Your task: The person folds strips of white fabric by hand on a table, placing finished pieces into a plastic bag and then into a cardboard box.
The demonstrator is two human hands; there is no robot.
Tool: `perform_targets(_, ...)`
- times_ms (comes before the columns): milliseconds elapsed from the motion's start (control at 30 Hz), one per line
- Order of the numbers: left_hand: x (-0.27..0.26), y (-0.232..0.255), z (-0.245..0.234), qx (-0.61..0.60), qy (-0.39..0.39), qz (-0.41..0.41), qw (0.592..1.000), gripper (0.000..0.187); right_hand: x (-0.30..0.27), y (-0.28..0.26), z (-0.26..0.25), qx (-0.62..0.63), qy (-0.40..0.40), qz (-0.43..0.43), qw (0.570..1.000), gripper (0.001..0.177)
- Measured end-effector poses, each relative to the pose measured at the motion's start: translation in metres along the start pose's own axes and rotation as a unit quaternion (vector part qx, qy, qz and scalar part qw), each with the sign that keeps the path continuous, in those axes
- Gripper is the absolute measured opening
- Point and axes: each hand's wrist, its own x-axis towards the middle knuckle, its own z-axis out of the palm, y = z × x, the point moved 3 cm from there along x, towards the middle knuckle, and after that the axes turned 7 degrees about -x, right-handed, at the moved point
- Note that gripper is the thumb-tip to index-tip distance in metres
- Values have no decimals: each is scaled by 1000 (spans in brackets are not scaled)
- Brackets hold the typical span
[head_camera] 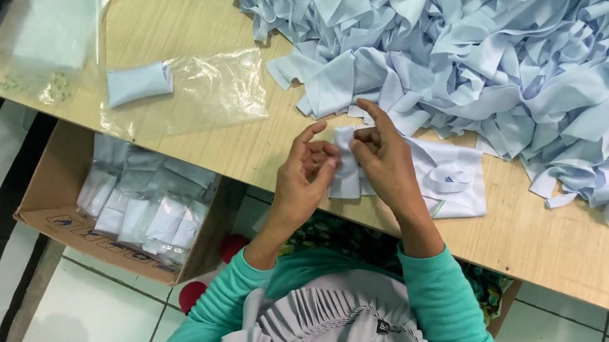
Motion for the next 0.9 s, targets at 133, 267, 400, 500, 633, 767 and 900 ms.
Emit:
perform_targets(133,5,-3,-1,32,6,27,999,50,-4,1,-5,-13,18,-4,1000,63)
perform_targets(267,6,-4,11,158,-34,104,981,47,-12,-6,-12,-65,44,-15,997,63)
perform_targets(400,9,-2,20,214,-51,161,962,49,-13,2,-15,-102,64,-52,991,65)
perform_targets(500,9,0,25,251,-59,181,949,46,-17,-10,-18,-164,91,-96,977,58)
perform_targets(633,11,-2,27,260,-62,187,945,51,-19,3,-10,-232,159,-177,943,54)
perform_targets(767,20,-11,15,257,-82,203,941,49,-19,8,3,-173,131,-193,957,56)
perform_targets(900,40,-14,-3,313,-177,245,900,47,-23,13,9,-184,117,-197,956,63)
